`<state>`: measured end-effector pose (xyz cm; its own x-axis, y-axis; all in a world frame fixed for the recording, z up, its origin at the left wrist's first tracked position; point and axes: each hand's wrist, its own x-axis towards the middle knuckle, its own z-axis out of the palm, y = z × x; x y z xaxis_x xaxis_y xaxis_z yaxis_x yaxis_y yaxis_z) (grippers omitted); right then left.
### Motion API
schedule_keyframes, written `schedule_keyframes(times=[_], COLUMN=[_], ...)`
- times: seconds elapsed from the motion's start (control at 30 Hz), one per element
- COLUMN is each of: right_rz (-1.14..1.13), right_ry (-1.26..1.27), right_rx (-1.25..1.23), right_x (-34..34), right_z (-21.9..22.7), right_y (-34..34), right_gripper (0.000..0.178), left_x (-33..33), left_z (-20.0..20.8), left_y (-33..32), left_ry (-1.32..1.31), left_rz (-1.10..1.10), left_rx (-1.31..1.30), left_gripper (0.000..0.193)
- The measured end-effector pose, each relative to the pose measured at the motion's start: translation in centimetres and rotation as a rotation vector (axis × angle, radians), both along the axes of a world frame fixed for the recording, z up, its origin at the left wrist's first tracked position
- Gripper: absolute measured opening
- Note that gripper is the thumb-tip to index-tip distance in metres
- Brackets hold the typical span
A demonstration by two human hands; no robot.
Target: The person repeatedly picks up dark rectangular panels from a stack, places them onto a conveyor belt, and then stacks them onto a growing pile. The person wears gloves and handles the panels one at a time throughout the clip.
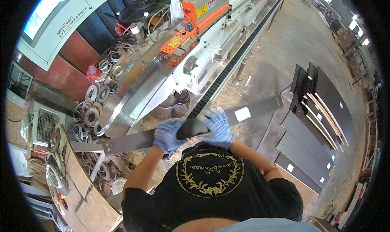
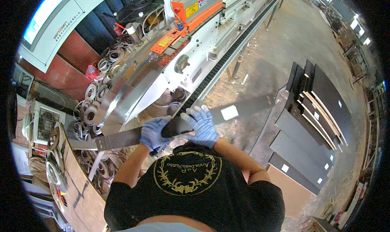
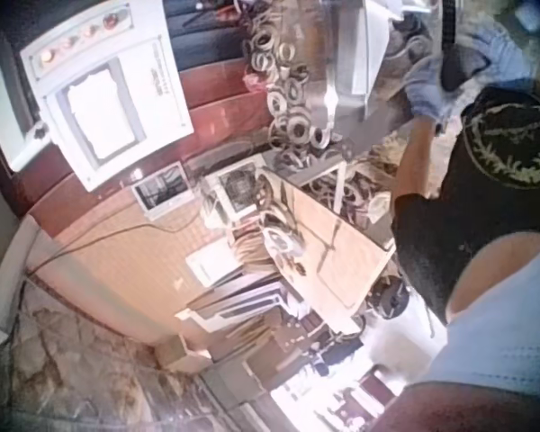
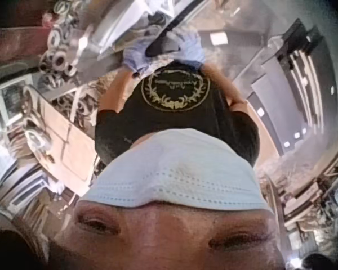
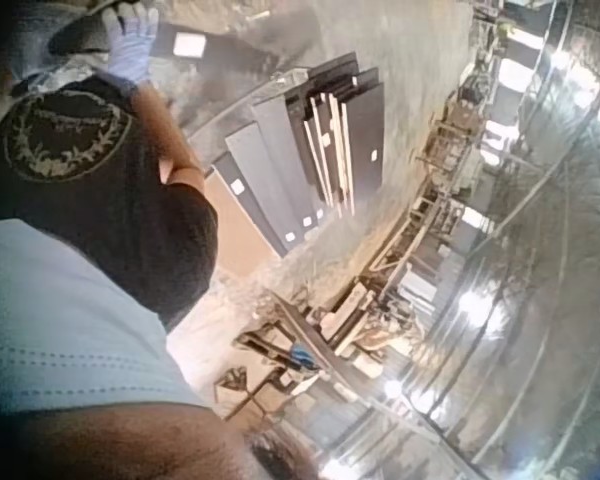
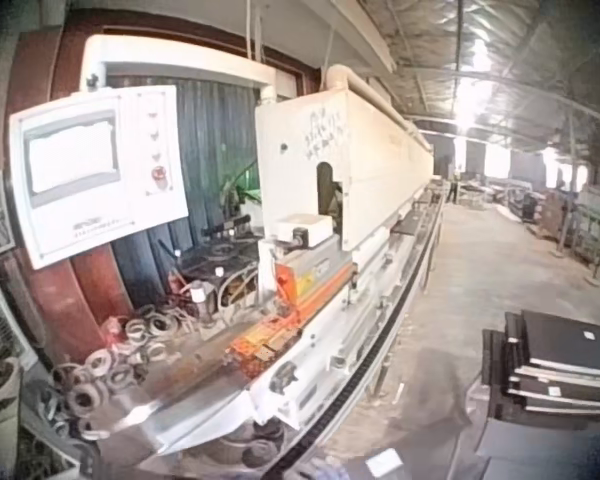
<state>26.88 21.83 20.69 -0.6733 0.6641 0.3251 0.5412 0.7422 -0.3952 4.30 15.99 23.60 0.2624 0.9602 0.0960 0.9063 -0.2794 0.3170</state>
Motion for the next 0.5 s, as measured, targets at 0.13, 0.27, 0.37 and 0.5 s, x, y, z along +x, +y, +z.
schedule_keyframes(times=[0.13,0.27,0.37,0.5], right_rz=[-0.155,-0.285,-0.344,-0.371], right_ry=[0.180,0.104,0.038,0.054], right_rx=[0.084,-0.099,-0.147,-0.177], right_x=[-0.3,1.4,2.2,3.0], right_z=[-1.2,-3.0,-4.7,-5.3], right_y=[0.1,-1.2,-2.4,-3.2], right_gripper=[0.060,0.058,0.056,0.053], left_x=[-7.5,-12.2,-15.8,-20.1], left_z=[-1.7,-0.3,-1.4,-3.9], left_y=[-2.0,-2.3,-2.4,-1.6], left_ry=[0.141,0.196,0.099,0.015], left_rz=[0.260,0.518,0.618,0.680], left_rx=[-0.014,-0.156,-0.092,-0.010], left_gripper=[0.079,0.081,0.080,0.080])
